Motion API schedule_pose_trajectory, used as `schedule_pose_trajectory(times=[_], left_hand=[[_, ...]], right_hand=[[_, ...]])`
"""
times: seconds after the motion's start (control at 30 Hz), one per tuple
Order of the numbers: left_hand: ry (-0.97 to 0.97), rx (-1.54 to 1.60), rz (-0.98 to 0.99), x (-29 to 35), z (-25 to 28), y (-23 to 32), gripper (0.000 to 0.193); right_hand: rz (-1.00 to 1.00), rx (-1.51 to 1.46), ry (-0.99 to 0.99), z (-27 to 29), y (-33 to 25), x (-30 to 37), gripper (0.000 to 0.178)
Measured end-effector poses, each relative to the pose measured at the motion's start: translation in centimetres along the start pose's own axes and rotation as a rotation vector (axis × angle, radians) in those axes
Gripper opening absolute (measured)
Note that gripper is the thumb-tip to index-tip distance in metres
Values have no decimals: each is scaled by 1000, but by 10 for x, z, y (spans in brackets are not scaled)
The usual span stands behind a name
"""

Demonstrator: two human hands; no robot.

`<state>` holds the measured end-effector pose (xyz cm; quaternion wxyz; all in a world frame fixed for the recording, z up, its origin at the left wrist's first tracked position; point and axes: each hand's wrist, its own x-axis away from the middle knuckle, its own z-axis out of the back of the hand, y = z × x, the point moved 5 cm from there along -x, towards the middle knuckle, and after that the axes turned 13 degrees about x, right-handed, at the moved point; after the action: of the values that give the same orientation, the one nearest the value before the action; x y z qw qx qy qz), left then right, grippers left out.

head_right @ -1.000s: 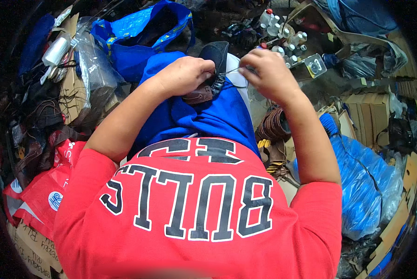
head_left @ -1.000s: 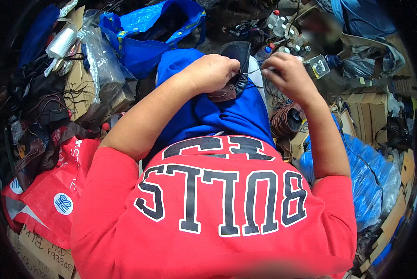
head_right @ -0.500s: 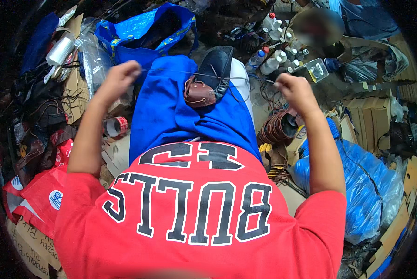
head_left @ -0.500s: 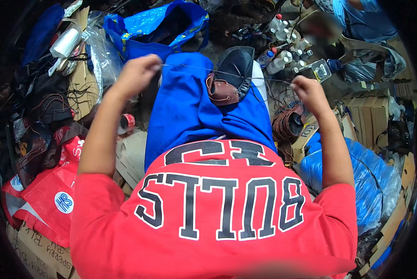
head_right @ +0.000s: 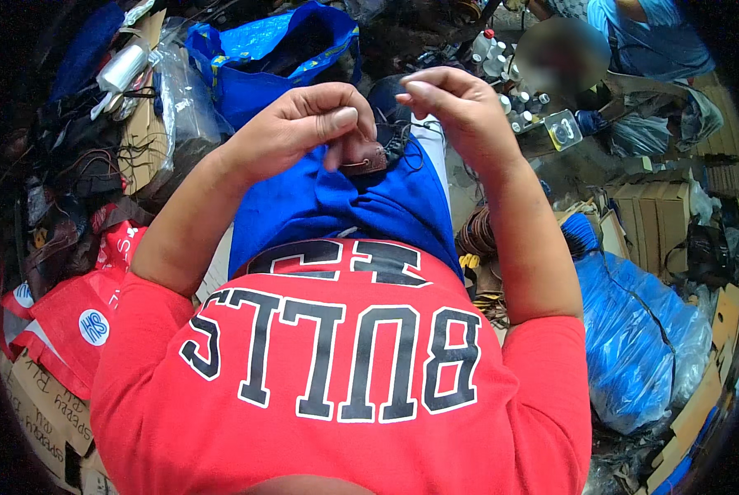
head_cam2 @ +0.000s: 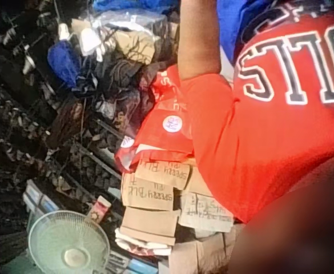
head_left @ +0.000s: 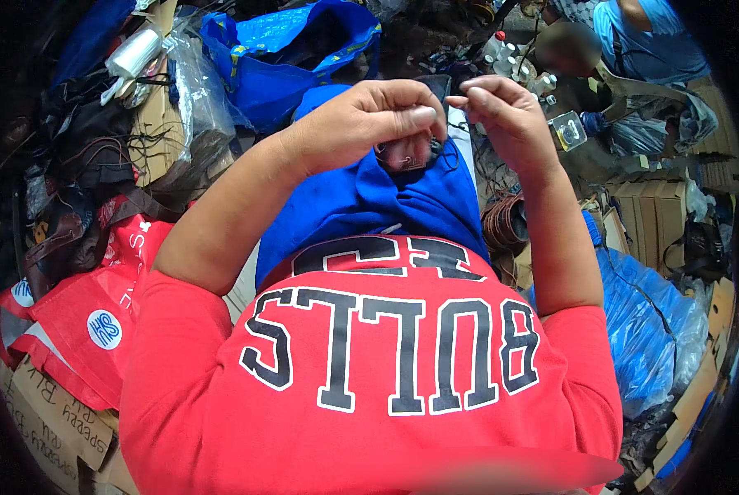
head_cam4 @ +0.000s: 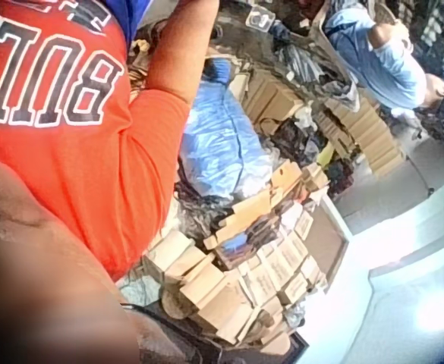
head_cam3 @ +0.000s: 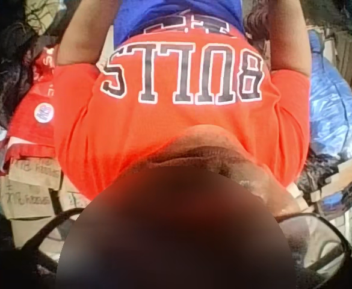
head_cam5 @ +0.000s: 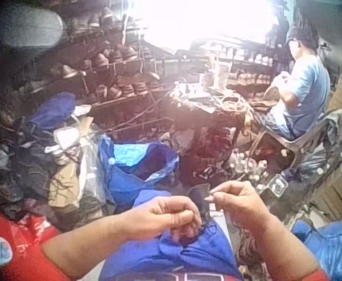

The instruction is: The person is hand-stitching a leather shoe upper component using a needle and thread.

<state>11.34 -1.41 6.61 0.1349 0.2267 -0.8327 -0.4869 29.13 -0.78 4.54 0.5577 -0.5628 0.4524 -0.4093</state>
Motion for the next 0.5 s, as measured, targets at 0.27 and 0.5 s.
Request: schedule_pose_trajectory(times=[0.27,0.5], left_hand=[[167,-325,-192,2,9,20,21],[200,-441,-269,13,15,35,19]], right_hand=[[134,1226,192,51,-10,26,16],[244,1641,276,82,-17,37,13]])
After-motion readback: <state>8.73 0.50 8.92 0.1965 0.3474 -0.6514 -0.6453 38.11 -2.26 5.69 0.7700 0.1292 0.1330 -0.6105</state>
